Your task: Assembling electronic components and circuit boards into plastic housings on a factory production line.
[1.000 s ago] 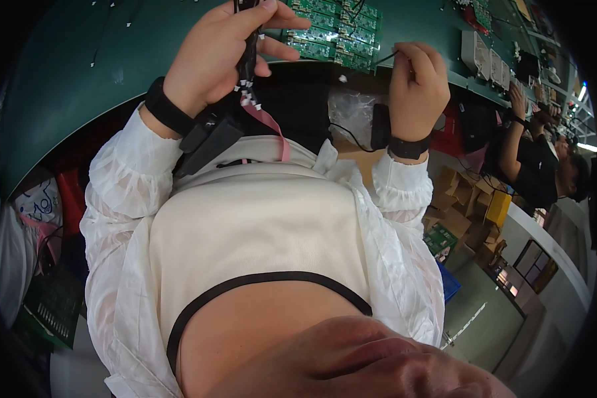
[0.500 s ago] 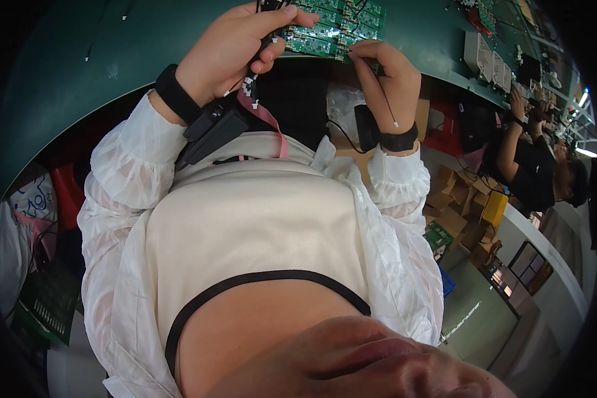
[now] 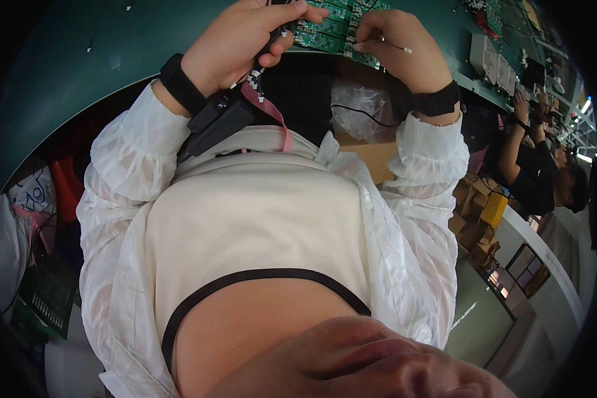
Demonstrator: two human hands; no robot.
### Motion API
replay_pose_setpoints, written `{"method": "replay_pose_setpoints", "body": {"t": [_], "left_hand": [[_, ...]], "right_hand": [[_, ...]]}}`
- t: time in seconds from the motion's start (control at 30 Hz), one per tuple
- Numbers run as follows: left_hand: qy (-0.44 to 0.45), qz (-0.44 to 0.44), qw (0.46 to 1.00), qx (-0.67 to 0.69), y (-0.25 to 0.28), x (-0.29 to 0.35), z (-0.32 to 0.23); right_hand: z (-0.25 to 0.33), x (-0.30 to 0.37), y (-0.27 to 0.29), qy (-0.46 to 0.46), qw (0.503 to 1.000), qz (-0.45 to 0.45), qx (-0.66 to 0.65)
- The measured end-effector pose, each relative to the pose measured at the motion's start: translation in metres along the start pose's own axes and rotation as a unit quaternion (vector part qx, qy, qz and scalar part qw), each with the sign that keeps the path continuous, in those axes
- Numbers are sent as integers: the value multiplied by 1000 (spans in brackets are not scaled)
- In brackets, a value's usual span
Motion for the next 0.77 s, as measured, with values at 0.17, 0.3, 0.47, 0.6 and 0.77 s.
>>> {"method": "replay_pose_setpoints", "body": {"t": [0.17,0.3,0.47,0.6,0.77], "left_hand": [[4,6,1000,2,3,-2,3],[2,15,1000,-15,3,0,1],[-135,42,988,-65,5,-2,12],[-121,73,984,-106,4,-2,9],[-139,107,978,-115,1,1,11]], "right_hand": [[16,0,-4,0,997,-15,75],[16,9,-14,93,971,-45,216],[0,30,-15,60,959,-211,181],[35,51,-1,52,910,-358,202],[91,47,-11,125,914,-379,79]]}}
Point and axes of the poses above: each hand's wrist, its own x-axis away from the middle knuckle, its own y-axis out of the back of the hand, z = x × y, the point moved 1 cm from there along -x, towards the middle knuckle, and after that the axes turned 14 degrees about -x, right-handed, at the moved point
